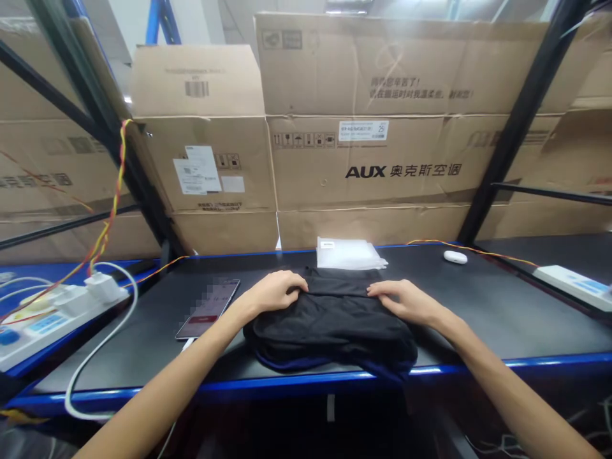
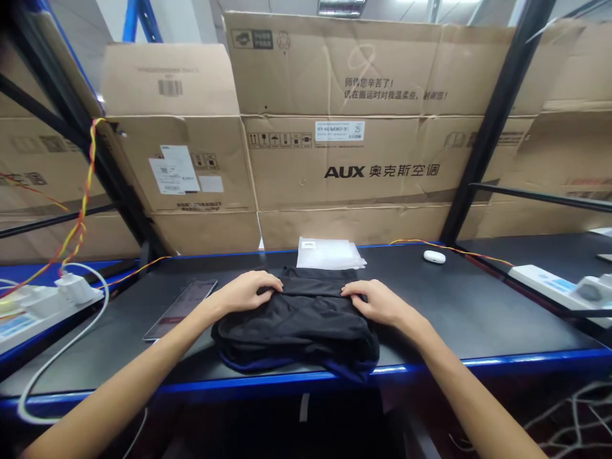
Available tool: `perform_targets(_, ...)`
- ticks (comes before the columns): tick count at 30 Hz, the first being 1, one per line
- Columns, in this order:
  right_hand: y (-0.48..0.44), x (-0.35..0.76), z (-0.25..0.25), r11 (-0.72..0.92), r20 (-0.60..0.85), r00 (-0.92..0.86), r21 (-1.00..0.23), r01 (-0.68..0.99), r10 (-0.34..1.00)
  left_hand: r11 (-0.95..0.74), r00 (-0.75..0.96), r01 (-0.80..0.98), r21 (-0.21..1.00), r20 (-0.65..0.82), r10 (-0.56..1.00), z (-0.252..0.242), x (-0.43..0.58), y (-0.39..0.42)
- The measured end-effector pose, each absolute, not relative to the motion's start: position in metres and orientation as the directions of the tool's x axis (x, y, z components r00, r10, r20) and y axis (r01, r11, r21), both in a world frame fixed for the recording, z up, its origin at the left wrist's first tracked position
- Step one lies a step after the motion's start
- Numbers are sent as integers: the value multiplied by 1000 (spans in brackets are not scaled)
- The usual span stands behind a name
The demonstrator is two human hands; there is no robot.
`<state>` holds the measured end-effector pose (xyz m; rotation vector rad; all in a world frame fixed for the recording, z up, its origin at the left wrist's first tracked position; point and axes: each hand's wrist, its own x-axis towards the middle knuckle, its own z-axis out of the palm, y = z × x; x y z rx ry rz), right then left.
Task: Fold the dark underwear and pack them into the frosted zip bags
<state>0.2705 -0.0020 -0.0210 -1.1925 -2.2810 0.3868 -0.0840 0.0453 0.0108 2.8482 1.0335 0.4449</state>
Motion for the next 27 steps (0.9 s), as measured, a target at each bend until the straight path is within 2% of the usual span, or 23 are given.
perform_targets(4, -12, 270, -15, 549, 345, -427, -540, 638, 836, -772, 730, 586, 247, 253, 635, 18, -89, 36)
perform_targets(7, -27, 270, -6, 540, 386, -377, -612, 578, 842, -760, 717, 525, 384, 280, 638, 29, -100, 27)
perform_targets(9, -38, 273, -1, 520, 370, -369, -674, 525, 853, -711, 723, 498, 497, 216, 657, 38, -109, 19)
perform_targets(12, -52, 281, 3, 527, 310, -472, -722, 448, 826, -625, 777, 495, 604, 14, 629, 50, -123, 6)
perform_targets(16, -61, 283, 2, 534, 224, -605, -744, 400, 764, -589, 791, 540, 601, -123, 599, 62, -132, -6)
perform_targets(20, -59, 277, 1, 436, 203, -464, -765, 474, 862, -558, 765, 559, 613, -122, 632, 64, -129, -7)
perform_targets(24, -49, 272, -5, 298, 174, -286, -827, 478, 942, -511, 636, 595, 620, 25, 771, 54, -121, 8)
perform_targets(27, -40, 270, -12, 258, 172, -210, -818, 514, 963, -546, 540, 661, 514, 180, 823, 38, -116, 23)
